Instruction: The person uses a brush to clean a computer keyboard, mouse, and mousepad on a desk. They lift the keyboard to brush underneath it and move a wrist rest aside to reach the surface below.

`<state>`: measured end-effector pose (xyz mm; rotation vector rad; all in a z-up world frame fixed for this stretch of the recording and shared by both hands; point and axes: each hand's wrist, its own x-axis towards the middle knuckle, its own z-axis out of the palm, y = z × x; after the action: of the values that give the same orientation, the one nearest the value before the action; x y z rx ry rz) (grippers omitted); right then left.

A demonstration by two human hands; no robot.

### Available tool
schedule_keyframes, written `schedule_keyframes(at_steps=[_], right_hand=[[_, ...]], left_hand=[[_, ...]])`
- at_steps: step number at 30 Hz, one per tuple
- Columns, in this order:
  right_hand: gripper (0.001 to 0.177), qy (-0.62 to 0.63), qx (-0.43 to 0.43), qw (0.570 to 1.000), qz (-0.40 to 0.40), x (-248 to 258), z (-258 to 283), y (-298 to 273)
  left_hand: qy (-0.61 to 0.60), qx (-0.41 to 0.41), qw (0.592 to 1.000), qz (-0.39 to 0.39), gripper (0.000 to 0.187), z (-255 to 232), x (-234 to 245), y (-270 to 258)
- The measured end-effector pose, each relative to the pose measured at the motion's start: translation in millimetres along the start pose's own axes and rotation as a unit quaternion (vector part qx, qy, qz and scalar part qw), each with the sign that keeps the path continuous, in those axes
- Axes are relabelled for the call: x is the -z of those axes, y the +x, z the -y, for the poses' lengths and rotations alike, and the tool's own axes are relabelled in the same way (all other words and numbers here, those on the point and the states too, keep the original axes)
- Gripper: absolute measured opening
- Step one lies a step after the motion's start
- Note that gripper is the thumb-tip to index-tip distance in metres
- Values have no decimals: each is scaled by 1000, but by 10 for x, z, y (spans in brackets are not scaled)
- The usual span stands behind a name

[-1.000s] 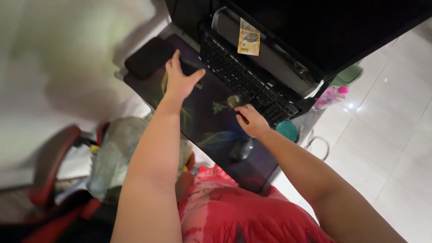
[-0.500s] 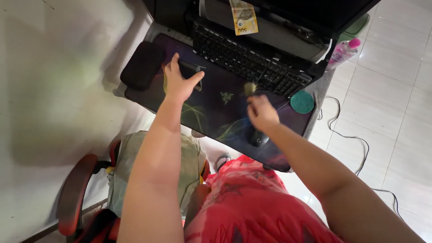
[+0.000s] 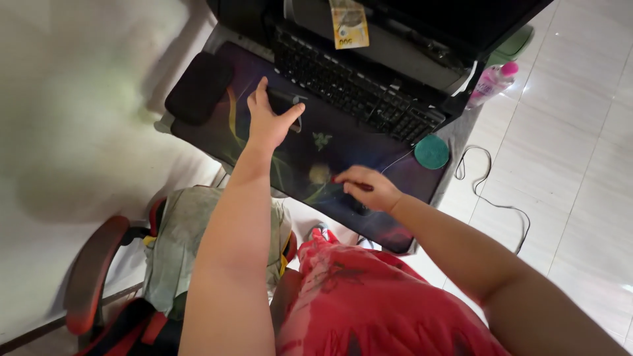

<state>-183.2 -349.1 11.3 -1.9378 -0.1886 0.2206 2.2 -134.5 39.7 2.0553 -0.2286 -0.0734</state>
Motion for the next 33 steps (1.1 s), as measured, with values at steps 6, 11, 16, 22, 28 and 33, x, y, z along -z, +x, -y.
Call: schedule_keyframes(at_steps=[6, 11, 16, 22, 28, 33], right_hand=[[25, -202, 74, 974, -65, -54, 18, -186], [19, -165, -8, 974, -157, 18, 53, -175], [17, -196, -25, 956, -218, 59, 59, -59], [18, -234, -67, 929, -277, -162, 69, 105], [20, -235, -45, 923, -300, -254, 70, 229], [20, -72, -5, 974, -214, -343, 64, 302]], left_hand=[[-14, -5, 1000, 11, 99, -35, -95, -52], [18, -13, 1000, 22, 99, -89, -96, 77], [-4, -31, 998, 49, 99, -177, -152, 195], [3, -17, 996, 93, 99, -254, -177, 262], [2, -19, 994, 110, 100, -219, -145, 240], [6, -42, 996, 84, 99, -105, -9, 177]])
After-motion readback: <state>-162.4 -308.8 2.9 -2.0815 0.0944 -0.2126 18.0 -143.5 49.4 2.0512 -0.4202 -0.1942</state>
